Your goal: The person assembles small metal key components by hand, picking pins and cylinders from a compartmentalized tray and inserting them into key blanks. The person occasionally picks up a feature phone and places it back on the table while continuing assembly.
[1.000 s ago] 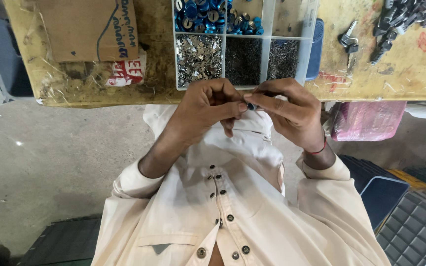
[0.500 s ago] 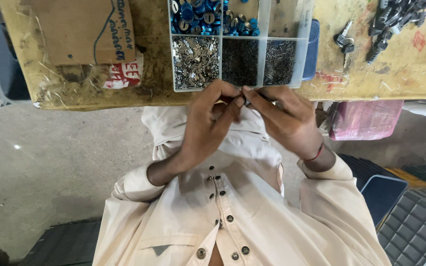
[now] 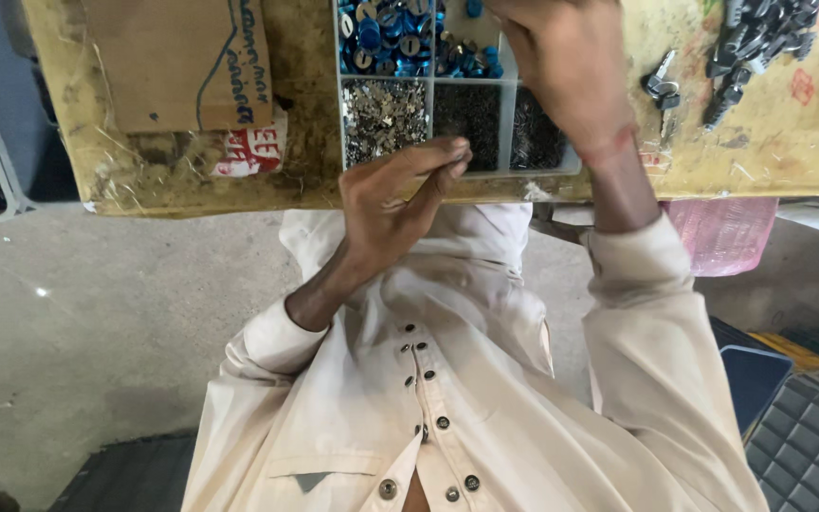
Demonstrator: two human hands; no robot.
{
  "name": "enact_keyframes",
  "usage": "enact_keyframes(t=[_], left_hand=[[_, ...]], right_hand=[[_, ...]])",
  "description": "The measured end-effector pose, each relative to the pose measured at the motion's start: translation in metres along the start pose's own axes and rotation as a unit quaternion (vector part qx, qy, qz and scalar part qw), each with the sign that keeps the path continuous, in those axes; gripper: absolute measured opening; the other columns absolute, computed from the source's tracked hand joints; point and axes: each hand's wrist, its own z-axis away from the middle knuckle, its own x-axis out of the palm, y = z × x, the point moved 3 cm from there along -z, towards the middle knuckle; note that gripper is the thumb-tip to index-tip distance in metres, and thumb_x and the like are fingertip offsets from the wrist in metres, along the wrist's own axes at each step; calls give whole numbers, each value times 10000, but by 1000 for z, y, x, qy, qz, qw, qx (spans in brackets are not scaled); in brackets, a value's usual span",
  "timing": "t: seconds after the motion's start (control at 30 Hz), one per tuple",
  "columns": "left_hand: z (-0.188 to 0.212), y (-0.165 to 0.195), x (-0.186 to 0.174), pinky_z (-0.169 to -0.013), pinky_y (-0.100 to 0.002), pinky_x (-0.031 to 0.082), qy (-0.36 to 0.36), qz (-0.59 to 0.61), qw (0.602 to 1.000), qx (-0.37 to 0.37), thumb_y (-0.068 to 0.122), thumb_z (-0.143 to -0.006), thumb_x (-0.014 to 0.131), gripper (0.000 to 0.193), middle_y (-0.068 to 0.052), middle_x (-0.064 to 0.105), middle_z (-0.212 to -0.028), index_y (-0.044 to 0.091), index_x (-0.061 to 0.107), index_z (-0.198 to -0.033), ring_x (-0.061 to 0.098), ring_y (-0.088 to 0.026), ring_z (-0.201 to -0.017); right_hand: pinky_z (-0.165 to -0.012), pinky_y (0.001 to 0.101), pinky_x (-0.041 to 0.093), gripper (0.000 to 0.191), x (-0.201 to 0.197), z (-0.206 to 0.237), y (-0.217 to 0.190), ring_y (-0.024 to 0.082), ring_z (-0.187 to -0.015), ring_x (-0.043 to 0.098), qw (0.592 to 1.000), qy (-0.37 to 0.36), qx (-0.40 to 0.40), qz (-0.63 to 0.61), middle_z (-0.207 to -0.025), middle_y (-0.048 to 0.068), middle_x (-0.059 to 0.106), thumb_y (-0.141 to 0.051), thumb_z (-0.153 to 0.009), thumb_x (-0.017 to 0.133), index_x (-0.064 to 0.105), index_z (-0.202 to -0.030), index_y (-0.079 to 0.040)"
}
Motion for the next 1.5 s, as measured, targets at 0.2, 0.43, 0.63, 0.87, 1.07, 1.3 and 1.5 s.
enact_keyframes(t=[0.2,0.43,0.63,0.87,1.07,1.3,1.5], left_hand=[[-5,-3,-3,-956,-317,666,-13,-28,1000,-1,-79,-970,732,151,-152,753,-1180,-19,712,-1106,763,-238,-1112],[-4,-14,3,-926,-309,696,-39,-21,999,15,-57,-999,718,133,-154,750,-1204,25,696,-1101,773,-249,-1121],[1,2,-4,-919,-369,664,-146,-171,961,158,86,-944,768,261,-219,625,-1362,-16,672,-1163,712,-340,-1162],[2,13,4,-972,-391,668,-168,-251,921,245,50,-1003,775,203,-186,570,-1444,19,619,-1129,672,-353,-1264],[6,12,-1,-988,-412,666,-177,-271,914,243,57,-1014,765,192,-204,570,-1451,25,583,-1065,663,-361,-1279],[0,17,-3,-1071,-465,616,-183,-251,919,242,-46,-1021,657,270,-263,545,-1462,-68,545,-1265,636,-423,-1310],[8,27,20,-1035,-428,613,-112,-262,942,178,-146,-977,619,389,-253,652,-1332,-84,552,-1355,681,-389,-1248]], right_hand=[[-754,417,523,109,26,-18,19,293,-854,689,990,-23,-90,103,-917,90,709,-115,-951,786,748,-1050,-91],[-791,320,593,107,-11,4,14,210,-941,745,981,-32,55,-184,-1067,131,721,11,-1095,737,643,-1145,12],[-704,292,636,215,-37,61,-38,186,-813,720,863,-73,108,-488,-1014,159,714,119,-1091,595,633,-1279,20],[-618,268,613,73,3,89,-51,149,-751,715,700,-40,254,-666,-945,129,705,9,-1094,615,555,-1136,4],[-595,255,582,72,1,87,-59,128,-750,702,694,-41,233,-680,-925,125,705,-21,-1087,613,552,-1116,3],[-680,292,659,221,8,83,-49,140,-824,728,723,-105,157,-665,-1029,95,628,-4,-1088,604,429,-1210,-63],[-795,297,590,343,17,100,-70,125,-933,624,695,10,244,-676,-1080,68,523,82,-1095,634,362,-1236,-74]])
